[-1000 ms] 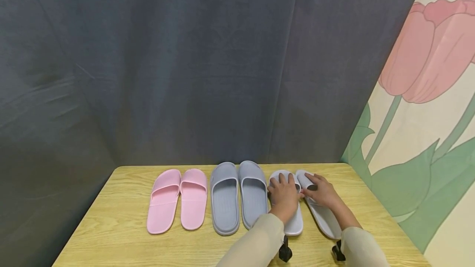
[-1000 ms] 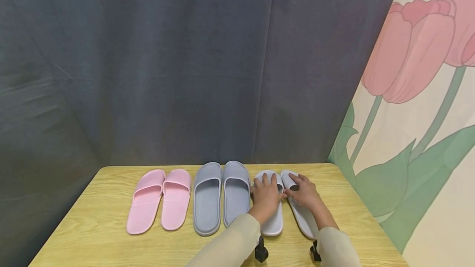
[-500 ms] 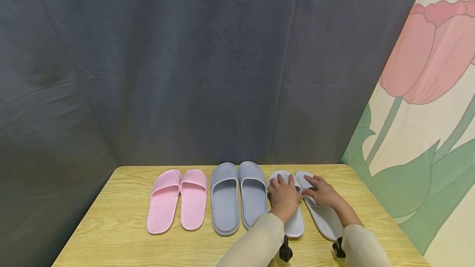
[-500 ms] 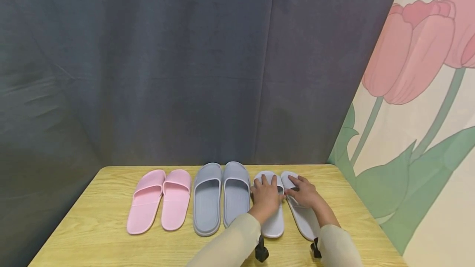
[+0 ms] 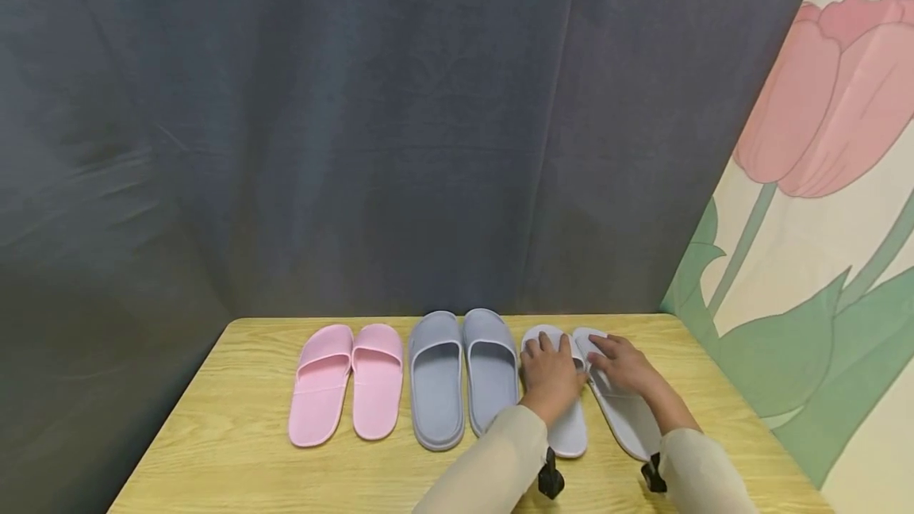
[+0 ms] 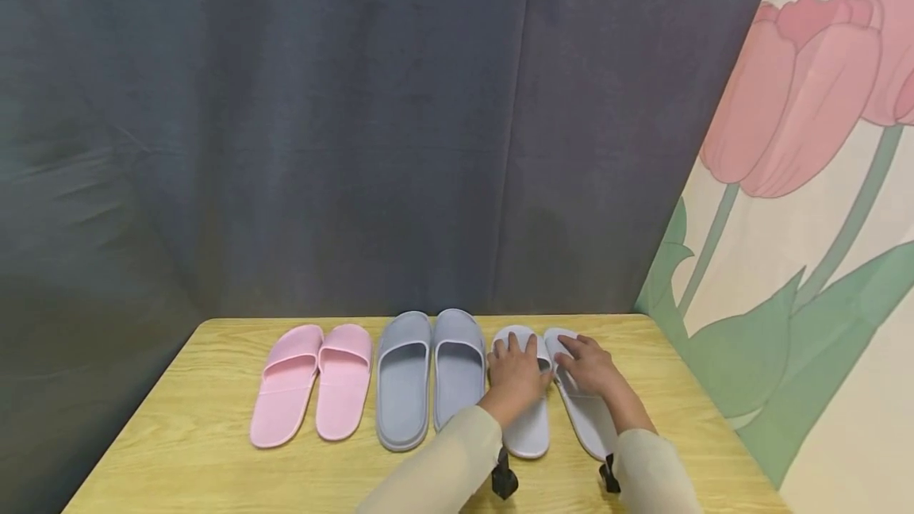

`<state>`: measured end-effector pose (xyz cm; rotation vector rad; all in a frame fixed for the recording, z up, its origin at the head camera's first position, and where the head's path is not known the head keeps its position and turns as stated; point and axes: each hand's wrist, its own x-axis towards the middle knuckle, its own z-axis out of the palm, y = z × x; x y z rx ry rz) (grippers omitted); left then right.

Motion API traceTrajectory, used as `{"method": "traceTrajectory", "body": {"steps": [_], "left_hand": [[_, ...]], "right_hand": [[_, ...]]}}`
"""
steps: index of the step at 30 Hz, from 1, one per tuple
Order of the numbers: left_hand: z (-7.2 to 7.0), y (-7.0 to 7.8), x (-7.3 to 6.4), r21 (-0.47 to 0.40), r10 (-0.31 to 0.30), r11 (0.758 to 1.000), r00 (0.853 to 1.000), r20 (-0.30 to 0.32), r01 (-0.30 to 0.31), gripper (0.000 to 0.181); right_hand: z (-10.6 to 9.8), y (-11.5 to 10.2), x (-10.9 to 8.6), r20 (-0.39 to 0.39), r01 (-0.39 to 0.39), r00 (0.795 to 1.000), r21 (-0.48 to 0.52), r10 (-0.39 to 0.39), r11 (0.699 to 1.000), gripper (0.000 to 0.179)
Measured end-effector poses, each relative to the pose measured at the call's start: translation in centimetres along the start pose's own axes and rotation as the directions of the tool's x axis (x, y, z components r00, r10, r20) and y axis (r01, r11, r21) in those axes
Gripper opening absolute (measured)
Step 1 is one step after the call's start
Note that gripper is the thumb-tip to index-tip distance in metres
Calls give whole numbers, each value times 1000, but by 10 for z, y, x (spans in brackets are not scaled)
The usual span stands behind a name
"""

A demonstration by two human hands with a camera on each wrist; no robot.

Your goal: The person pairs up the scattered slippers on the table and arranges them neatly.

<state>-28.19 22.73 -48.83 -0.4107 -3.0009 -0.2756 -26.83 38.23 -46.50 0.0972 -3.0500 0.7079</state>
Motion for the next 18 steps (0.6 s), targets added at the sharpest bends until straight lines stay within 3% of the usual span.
{"method": "traceTrajectory", "body": {"steps": [9,18], "left_hand": [[-12,-3,7,-73,38,997,999,36,-35,60],[-19,-5,9,-89,82,993,996,21,-80,52]], "right_hand": [[-2,-1,12,-27,-24,999,-36,23,999,47],[-10,-7,12,-49,7,999,-35,-8,999,44]]}}
